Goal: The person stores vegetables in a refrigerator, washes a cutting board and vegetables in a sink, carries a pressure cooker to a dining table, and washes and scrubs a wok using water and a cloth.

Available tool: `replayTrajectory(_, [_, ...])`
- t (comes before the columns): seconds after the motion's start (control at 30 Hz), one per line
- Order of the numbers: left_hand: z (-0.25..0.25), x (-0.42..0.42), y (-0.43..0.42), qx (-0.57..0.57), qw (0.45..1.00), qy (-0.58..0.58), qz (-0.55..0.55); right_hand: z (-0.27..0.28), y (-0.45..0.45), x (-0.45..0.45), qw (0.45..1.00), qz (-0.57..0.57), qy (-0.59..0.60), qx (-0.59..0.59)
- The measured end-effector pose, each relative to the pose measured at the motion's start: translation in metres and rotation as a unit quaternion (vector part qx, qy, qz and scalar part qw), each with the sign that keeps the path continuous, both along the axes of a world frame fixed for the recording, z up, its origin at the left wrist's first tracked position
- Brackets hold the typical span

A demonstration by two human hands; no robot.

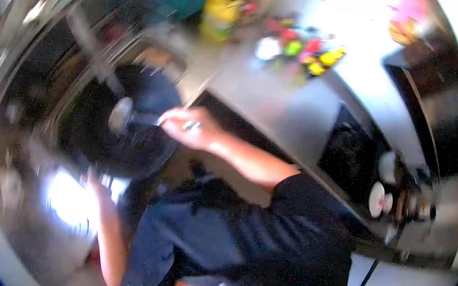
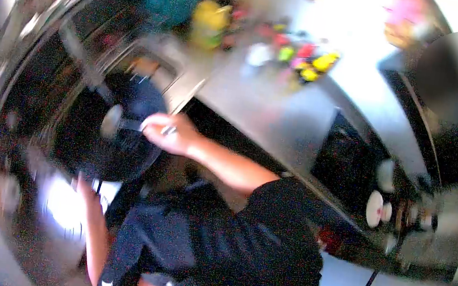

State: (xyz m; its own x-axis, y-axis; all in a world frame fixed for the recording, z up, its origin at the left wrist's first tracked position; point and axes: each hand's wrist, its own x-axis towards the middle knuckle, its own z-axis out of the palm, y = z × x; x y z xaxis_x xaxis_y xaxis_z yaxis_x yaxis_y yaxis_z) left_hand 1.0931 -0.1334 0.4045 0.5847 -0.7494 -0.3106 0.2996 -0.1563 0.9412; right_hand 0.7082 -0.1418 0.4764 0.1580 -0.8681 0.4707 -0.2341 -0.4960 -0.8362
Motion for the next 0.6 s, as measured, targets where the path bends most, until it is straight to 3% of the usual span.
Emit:
replayTrajectory(0.07, [0.001,-0.002,-0.007,-0.001,0.996,-0.093,-0.011,0.010,0.001,0.005,0.999,-0.025,0.009,-0.035])
replayTrajectory(0.1, [0.022,0.000,0.003,0.046,0.992,-0.115,0.002,0.018,0.005,0.004,0.998,-0.008,0.058,0.022])
replayTrajectory(0.13, [0.035,-0.010,-0.005,0.078,0.989,-0.126,-0.008,0.023,0.002,-0.006,0.990,-0.035,0.125,-0.056])
replayTrajectory(0.17, [0.033,-0.010,-0.001,0.073,0.993,-0.089,0.002,0.037,0.011,-0.009,0.984,-0.029,0.138,-0.105])
replayTrajectory(0.33, [0.028,0.009,0.006,0.104,0.994,-0.035,-0.005,0.042,0.020,-0.006,0.973,0.017,0.222,-0.068])
replayTrajectory(0.4, [0.027,0.010,0.009,0.100,0.994,-0.033,0.017,0.035,0.009,0.003,0.979,0.037,0.181,-0.086])
replayTrajectory(0.43, [0.028,0.009,0.012,0.095,0.994,-0.031,0.036,0.023,0.003,0.005,0.993,0.028,0.103,-0.058])
replayTrajectory(0.53, [0.028,0.010,0.015,0.110,0.993,-0.015,0.027,0.017,-0.002,-0.009,0.977,-0.021,-0.086,0.192])
replayTrajectory(0.6, [0.031,0.006,0.016,0.097,0.994,-0.033,0.027,0.019,0.005,-0.021,0.980,-0.045,-0.055,0.187])
